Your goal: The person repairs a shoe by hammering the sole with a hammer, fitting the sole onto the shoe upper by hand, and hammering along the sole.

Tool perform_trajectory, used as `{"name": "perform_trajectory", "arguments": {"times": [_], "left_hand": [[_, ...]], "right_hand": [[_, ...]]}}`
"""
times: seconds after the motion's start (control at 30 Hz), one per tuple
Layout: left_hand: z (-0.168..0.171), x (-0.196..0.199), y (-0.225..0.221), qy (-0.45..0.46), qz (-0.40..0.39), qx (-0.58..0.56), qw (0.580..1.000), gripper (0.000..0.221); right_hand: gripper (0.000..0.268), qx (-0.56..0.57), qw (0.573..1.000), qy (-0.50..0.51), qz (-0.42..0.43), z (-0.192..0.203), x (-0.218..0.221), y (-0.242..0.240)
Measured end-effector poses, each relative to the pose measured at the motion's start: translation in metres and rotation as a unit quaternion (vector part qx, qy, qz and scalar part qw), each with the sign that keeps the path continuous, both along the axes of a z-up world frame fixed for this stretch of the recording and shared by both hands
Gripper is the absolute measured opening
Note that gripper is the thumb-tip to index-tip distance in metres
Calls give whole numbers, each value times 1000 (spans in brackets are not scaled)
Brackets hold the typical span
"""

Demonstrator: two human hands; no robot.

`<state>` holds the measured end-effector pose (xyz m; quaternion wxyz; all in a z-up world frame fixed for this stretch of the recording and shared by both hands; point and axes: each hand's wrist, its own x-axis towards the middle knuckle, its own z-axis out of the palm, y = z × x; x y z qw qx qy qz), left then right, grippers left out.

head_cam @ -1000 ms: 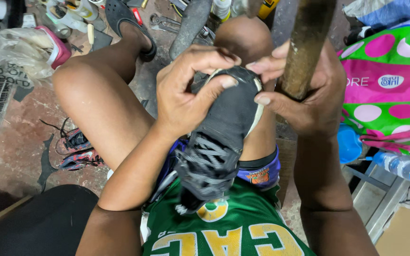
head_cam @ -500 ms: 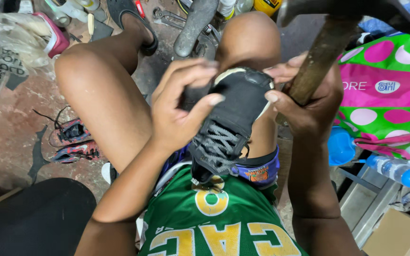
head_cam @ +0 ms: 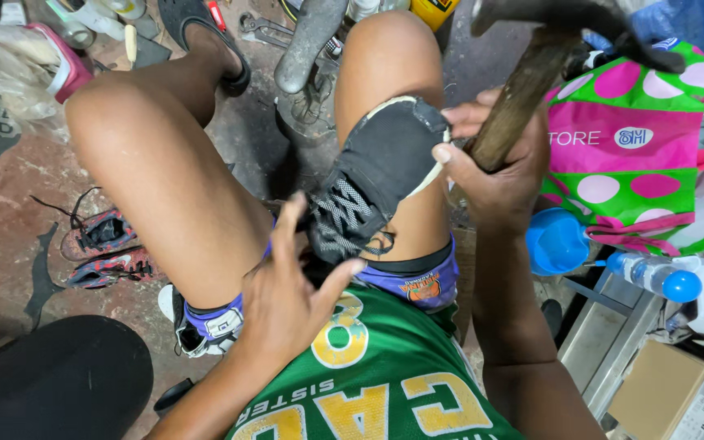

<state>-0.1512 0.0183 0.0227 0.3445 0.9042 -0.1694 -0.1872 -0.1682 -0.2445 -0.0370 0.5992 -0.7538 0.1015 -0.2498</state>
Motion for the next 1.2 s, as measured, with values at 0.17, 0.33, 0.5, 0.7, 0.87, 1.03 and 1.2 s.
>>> {"name": "perform_trajectory", "arguments": {"times": [0.17, 0.33, 0.5, 0.7, 0.87, 1.03, 1.2], "left_hand": [[-26, 12, -10, -25, 34, -269, 962, 77], [-15, 51, 28, -63, 57, -281, 956, 55], [15, 103, 34, -166, -94, -169, 967, 48], [32, 132, 14, -195, -185, -179, 946, 52], [39, 152, 4, -107, -159, -143, 971, 55], [42, 161, 4, -217, -226, -144, 939, 51], [42, 165, 0, -189, -202, -131, 952, 54]], "right_hand": [[58, 44, 999, 19, -4, 4, -8, 19], [54, 49, 999, -11, 21, 2, -16, 28], [44, 196, 980, 23, 8, 3, -9, 32], [47, 183, 983, -1, 7, -4, -5, 13], [47, 177, 983, 33, 35, -5, -2, 8], [54, 164, 983, 22, 74, 0, 0, 8], [55, 142, 985, 52, 79, 9, 8, 13]]}}
